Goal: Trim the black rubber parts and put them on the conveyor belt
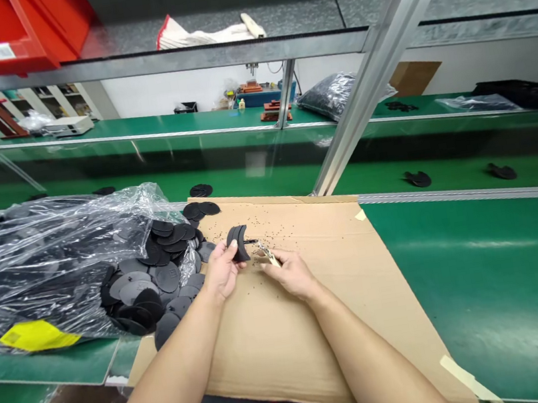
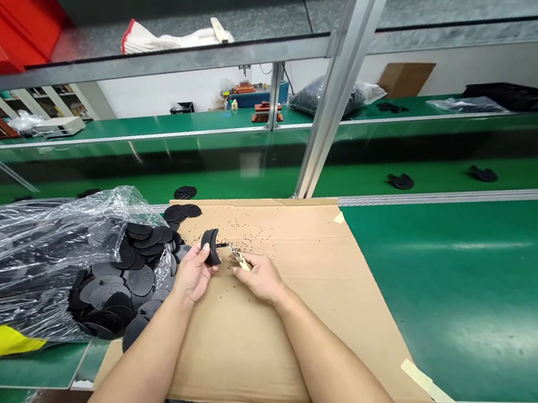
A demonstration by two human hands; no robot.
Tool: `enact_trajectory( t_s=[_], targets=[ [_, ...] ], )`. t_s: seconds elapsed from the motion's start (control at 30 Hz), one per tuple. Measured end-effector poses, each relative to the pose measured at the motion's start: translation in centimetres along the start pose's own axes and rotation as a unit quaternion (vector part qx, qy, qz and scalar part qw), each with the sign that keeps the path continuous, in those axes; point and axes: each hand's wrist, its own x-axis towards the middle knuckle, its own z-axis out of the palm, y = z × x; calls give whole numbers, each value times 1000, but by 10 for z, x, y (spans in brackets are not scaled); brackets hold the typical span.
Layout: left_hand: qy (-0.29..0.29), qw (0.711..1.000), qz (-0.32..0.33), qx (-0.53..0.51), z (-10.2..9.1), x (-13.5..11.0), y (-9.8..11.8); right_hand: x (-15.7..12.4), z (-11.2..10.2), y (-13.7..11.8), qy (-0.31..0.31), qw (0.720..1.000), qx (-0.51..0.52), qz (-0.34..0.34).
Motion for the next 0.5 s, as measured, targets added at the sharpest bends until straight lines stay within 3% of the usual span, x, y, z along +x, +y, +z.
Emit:
enact_trajectory(
  t_s=[0.1,0.2,0.3,0.5],
  targets=[
    [2,1000,-2,-6,0,-1,1,-2,2,-2,2,1000,-4,-6],
    [4,1000,-3,-10,0,-1,2,-4,3,-6,67,986,-139,-64],
    [4,1000,-1,-9,0,-1,2,-6,2,-8,118,964,-224,-78],
    [-3,1000,3,3,-2,1,-2,-6,1,-8,138,956,-245,-80]
  ],
)
